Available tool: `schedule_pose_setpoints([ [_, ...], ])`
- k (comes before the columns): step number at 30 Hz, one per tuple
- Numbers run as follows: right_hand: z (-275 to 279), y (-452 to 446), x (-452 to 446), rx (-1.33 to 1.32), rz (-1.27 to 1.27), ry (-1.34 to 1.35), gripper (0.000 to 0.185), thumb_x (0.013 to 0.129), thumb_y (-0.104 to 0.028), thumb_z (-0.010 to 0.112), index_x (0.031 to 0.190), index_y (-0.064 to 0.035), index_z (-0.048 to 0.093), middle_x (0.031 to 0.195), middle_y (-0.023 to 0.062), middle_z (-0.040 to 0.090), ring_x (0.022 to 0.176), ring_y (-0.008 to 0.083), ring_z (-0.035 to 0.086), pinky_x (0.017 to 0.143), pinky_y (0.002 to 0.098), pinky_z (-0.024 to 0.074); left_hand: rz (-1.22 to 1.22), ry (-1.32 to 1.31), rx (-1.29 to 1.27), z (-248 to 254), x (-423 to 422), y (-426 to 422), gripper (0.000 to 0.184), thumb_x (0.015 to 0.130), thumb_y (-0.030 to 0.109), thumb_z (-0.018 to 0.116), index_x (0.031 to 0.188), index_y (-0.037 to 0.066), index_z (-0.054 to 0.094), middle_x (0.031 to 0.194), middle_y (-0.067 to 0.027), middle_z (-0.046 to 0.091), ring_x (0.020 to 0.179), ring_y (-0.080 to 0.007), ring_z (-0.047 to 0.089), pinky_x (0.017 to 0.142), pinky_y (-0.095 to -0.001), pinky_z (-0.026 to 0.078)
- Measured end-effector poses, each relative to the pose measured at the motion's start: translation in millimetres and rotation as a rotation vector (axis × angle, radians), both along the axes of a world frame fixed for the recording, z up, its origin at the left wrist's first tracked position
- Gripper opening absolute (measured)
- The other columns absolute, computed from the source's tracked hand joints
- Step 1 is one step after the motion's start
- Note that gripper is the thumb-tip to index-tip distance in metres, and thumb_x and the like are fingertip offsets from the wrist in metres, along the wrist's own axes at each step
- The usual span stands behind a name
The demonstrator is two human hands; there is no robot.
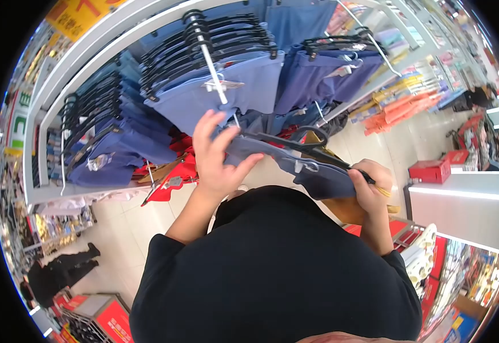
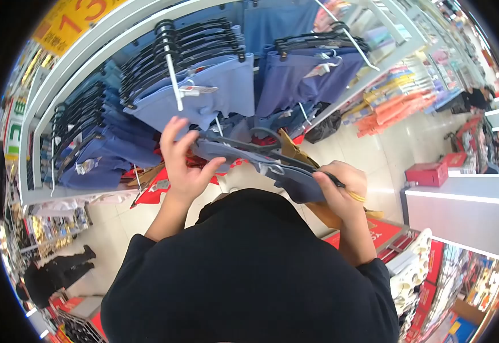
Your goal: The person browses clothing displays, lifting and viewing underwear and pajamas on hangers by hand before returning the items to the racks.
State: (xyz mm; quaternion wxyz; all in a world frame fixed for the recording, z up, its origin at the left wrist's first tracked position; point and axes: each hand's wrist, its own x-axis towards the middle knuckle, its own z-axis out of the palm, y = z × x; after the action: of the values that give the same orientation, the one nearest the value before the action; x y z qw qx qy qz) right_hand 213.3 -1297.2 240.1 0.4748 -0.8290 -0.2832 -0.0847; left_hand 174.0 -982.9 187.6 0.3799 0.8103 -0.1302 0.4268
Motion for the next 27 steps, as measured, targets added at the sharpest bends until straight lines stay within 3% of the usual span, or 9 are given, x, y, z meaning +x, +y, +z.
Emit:
schedule_pose_setpoints([
  [1,0.5,8.2,5.6,-0.027,0.058,-0.028,0.011,0.079,-0.005,0.075,0.077,0.0002,0.066,0.064,0.0092,0.060,0.055,0.0172,0.057,0.053,0.0286,0.0421,-0.002,0.067,0.132,4.2,-3.2,8.8,0.049,0.071,0.013,0.083,0.113,0.003,0.060,0.117,-0.0154,0.058,0.109,-0.0344,0.056,0.095,-0.0408,0.044],
  [2,0.5,17.1,10.4,-0.019,0.089,-0.054,0.010,0.079,-0.005,0.077,0.079,-0.0012,0.067,0.063,0.0090,0.060,0.054,0.0195,0.058,0.052,0.0289,0.0439,-0.016,0.128,0.067,2.8,-2.9,8.7,0.035,0.070,0.009,0.081,0.101,0.003,0.067,0.098,-0.0130,0.064,0.095,-0.0322,0.060,0.085,-0.0386,0.047],
  [6,6.1,43.0,26.7,-0.030,0.065,-0.058,0.012,0.081,-0.004,0.075,0.090,-0.0016,0.067,0.078,0.0092,0.066,0.068,0.0165,0.063,0.064,0.0255,0.0482,0.141,0.089,0.014,7.7,-12.0,29.1,0.021,0.070,0.004,0.078,0.090,0.006,0.072,0.077,-0.0062,0.063,0.070,-0.0243,0.058,0.061,-0.0331,0.045],
  [8,6.3,52.9,34.9,0.018,0.032,-0.082,0.022,0.083,-0.002,0.073,0.104,-0.0007,0.066,0.089,0.0097,0.069,0.079,0.0140,0.066,0.072,0.0241,0.0503,0.183,0.091,0.043,23.7,-15.2,40.9,0.020,0.071,0.003,0.077,0.090,0.005,0.072,0.078,-0.0076,0.063,0.071,-0.0243,0.059,0.062,-0.0335,0.046],
  [11,3.6,72.5,36.0,0.413,0.167,0.273,0.043,0.085,0.003,0.070,0.125,0.0022,0.054,0.106,0.0117,0.067,0.093,0.0129,0.064,0.082,0.0248,0.0504,0.226,0.223,-0.006,39.6,-12.0,57.1,0.017,0.076,0.005,0.075,0.093,0.003,0.071,0.078,-0.0086,0.062,0.071,-0.0234,0.059,0.063,-0.0326,0.046],
  [12,-1.3,72.3,40.2,0.383,0.212,0.240,0.055,0.086,0.007,0.066,0.136,0.0049,0.042,0.110,0.0143,0.066,0.097,0.0147,0.064,0.082,0.0248,0.0515,0.223,0.289,-0.052,41.9,-11.3,61.2,0.017,0.077,0.005,0.074,0.094,0.002,0.071,0.078,-0.0086,0.062,0.071,-0.0231,0.059,0.063,-0.0322,0.046],
  [15,-3.0,78.0,31.3,0.553,0.192,0.404,0.055,0.087,0.008,0.064,0.137,0.0059,0.040,0.109,0.0148,0.066,0.093,0.0141,0.066,0.078,0.0238,0.0526,0.207,0.384,-0.139,43.1,-11.8,71.1,0.017,0.081,0.006,0.072,0.097,-0.001,0.070,0.080,-0.0093,0.063,0.072,-0.0200,0.060,0.065,-0.0293,0.047],
  [21,-18.5,55.9,32.8,0.467,0.157,0.353,0.050,0.089,0.008,0.060,0.135,0.0055,0.040,0.099,0.0143,0.065,0.077,0.0122,0.066,0.066,0.0229,0.0548,0.307,0.451,-0.181,30.2,-5.0,80.6,0.019,0.084,0.009,0.071,0.100,-0.002,0.068,0.083,-0.0103,0.064,0.071,-0.0193,0.061,0.068,-0.0280,0.048],
  [27,-16.7,32.7,22.7,0.361,0.092,0.313,0.038,0.089,0.007,0.060,0.126,0.0047,0.051,0.095,0.0126,0.065,0.068,0.0091,0.063,0.059,0.0199,0.0524,0.361,0.344,-0.099,21.2,4.3,80.5,0.019,0.085,0.011,0.071,0.099,-0.001,0.068,0.084,-0.0101,0.064,0.070,-0.0210,0.062,0.067,-0.0285,0.049],
])
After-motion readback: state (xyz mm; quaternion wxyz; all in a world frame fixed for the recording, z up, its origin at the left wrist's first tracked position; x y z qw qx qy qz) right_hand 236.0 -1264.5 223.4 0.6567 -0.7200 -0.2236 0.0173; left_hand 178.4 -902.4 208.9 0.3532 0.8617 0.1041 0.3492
